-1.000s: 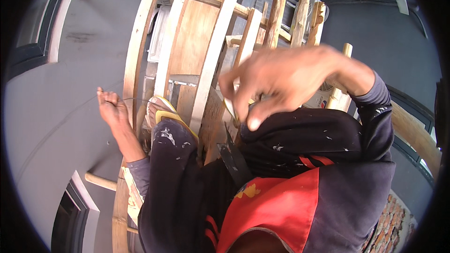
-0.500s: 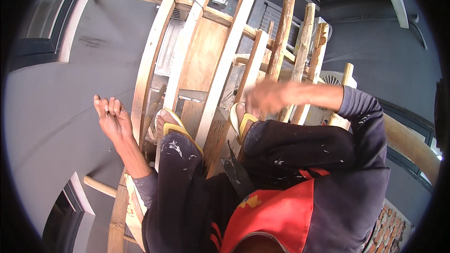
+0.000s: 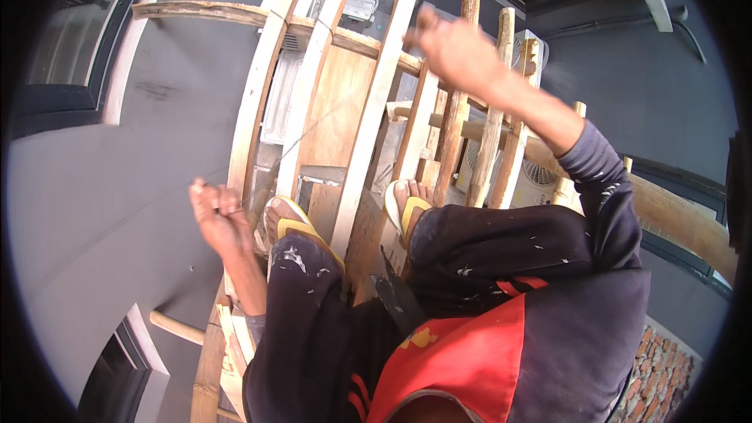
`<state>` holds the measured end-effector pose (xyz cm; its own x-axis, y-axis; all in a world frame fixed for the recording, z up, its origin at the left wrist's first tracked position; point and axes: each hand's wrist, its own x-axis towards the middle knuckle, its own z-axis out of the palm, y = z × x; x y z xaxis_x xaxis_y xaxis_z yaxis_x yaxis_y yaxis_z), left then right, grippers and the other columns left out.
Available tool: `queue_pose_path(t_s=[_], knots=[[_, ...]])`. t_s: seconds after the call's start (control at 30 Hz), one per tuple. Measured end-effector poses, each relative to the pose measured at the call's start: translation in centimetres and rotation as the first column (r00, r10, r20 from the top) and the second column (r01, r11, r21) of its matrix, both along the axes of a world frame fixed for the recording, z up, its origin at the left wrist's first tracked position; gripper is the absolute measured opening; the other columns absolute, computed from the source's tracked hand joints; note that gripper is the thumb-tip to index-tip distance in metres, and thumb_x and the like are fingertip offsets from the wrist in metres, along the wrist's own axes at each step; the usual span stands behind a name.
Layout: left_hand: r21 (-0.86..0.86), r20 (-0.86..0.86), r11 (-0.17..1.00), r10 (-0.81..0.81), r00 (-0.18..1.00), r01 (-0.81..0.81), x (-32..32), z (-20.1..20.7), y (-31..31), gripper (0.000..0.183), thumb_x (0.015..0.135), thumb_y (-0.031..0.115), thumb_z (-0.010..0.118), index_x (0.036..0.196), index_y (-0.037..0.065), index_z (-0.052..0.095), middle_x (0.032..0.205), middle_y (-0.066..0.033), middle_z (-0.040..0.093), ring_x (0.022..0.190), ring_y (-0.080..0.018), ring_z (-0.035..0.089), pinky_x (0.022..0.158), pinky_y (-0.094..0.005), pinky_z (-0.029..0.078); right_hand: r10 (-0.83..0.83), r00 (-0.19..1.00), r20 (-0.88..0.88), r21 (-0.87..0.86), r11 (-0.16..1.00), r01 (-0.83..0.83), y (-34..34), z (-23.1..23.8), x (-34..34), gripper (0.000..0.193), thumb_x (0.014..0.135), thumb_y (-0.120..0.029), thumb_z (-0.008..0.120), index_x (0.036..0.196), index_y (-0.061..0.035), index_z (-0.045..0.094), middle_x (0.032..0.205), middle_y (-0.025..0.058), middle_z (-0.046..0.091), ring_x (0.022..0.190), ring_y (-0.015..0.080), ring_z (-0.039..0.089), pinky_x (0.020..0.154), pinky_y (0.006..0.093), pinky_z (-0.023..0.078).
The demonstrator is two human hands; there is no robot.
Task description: The person is assembling a wooden structure using planks and metal wire. They secure the wooden pieces together by wrapping wire around them and twisting it tight with pliers. The person works on a wooden frame, adding and fastening various planks to create a larger assembly.
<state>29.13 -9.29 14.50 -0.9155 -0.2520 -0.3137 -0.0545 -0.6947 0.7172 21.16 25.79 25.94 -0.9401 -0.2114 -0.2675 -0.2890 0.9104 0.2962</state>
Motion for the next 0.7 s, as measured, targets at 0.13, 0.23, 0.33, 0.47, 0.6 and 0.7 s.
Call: queue_pose_path(t_s=[0.13,0.23,0.33,0.47,0.6,0.7], knots=[[-0.195,-0.02,0.95,0.243,0.97,-0.243,-3.0,2.8,-2.5,0.019,0.098,0.016,0.044,0.109,0.001,0.044,0.065,0.0029,0.031,0.054,-0.0061,0.025,0.044,-0.0213,0.026,0.0,0.434,0.901,-0.152,0.936,0.316,-4.6,-1.3,6.2,0.015,0.08,-0.008,0.053,0.092,-0.0051,0.061,0.081,0.0095,0.061,0.071,0.0242,0.062,0.059,0.0371,0.052],[-0.238,0.086,0.929,0.31,0.947,-0.282,-5.4,-2.1,-2.3,0.023,0.097,0.021,0.046,0.109,0.001,0.045,0.066,0.0029,0.031,0.053,-0.0057,0.025,0.043,-0.022,0.024,0.752,0.252,0.61,-0.792,0.591,0.154,-5.4,1.3,8.1,0.012,0.08,-0.017,0.062,0.078,-0.0064,0.065,0.08,0.0048,0.061,0.079,0.0233,0.058,0.065,0.0397,0.045],[-0.279,0.164,0.934,0.274,0.947,-0.222,-4.3,-3.7,-1.5,0.024,0.097,0.023,0.047,0.108,0.002,0.047,0.065,0.0036,0.032,0.052,-0.0049,0.026,0.042,-0.0216,0.024,0.766,0.532,0.36,-0.933,0.298,0.203,-5.7,6.1,4.1,0.004,0.079,-0.009,0.065,0.081,-0.0063,0.066,0.081,0.0041,0.062,0.084,0.0216,0.055,0.072,0.0373,0.046],[-0.249,0.178,0.968,0.006,0.984,0.039,-2.1,-3.2,2.5,0.022,0.097,0.024,0.046,0.105,0.003,0.048,0.063,0.0048,0.032,0.052,-0.0039,0.028,0.042,-0.0201,0.026,0.171,0.967,-0.189,-0.86,0.446,-0.247,-2.1,5.3,-0.6,0.011,0.086,-0.014,0.061,0.085,-0.0037,0.066,0.085,0.0068,0.061,0.083,0.0201,0.059,0.072,0.0311,0.049],[-0.167,0.05,0.986,-0.008,0.999,0.017,-1.4,-1.1,3.9,0.022,0.096,0.022,0.048,0.107,0.003,0.046,0.065,0.0053,0.03,0.053,-0.0041,0.026,0.044,-0.0184,0.023,0.07,0.97,-0.233,-0.191,0.975,-0.117,2.2,-2.1,-1.9,0.019,0.08,0.001,0.047,0.085,-0.0016,0.066,0.086,0.0175,0.059,0.056,0.0246,0.064,0.048,0.0355,0.055],[-0.254,0.012,0.949,0.196,0.981,-0.186,-2.8,0.0,1.9,0.021,0.097,0.021,0.048,0.105,0.003,0.046,0.065,0.0036,0.033,0.053,-0.0041,0.029,0.043,-0.0195,0.027,0.231,0.84,0.492,0.218,0.901,-0.375,0.0,-5.3,4.7,0.013,0.084,-0.009,0.052,0.074,-0.0023,0.058,0.072,0.008,0.057,0.052,0.0175,0.057,0.042,0.0316,0.045]])
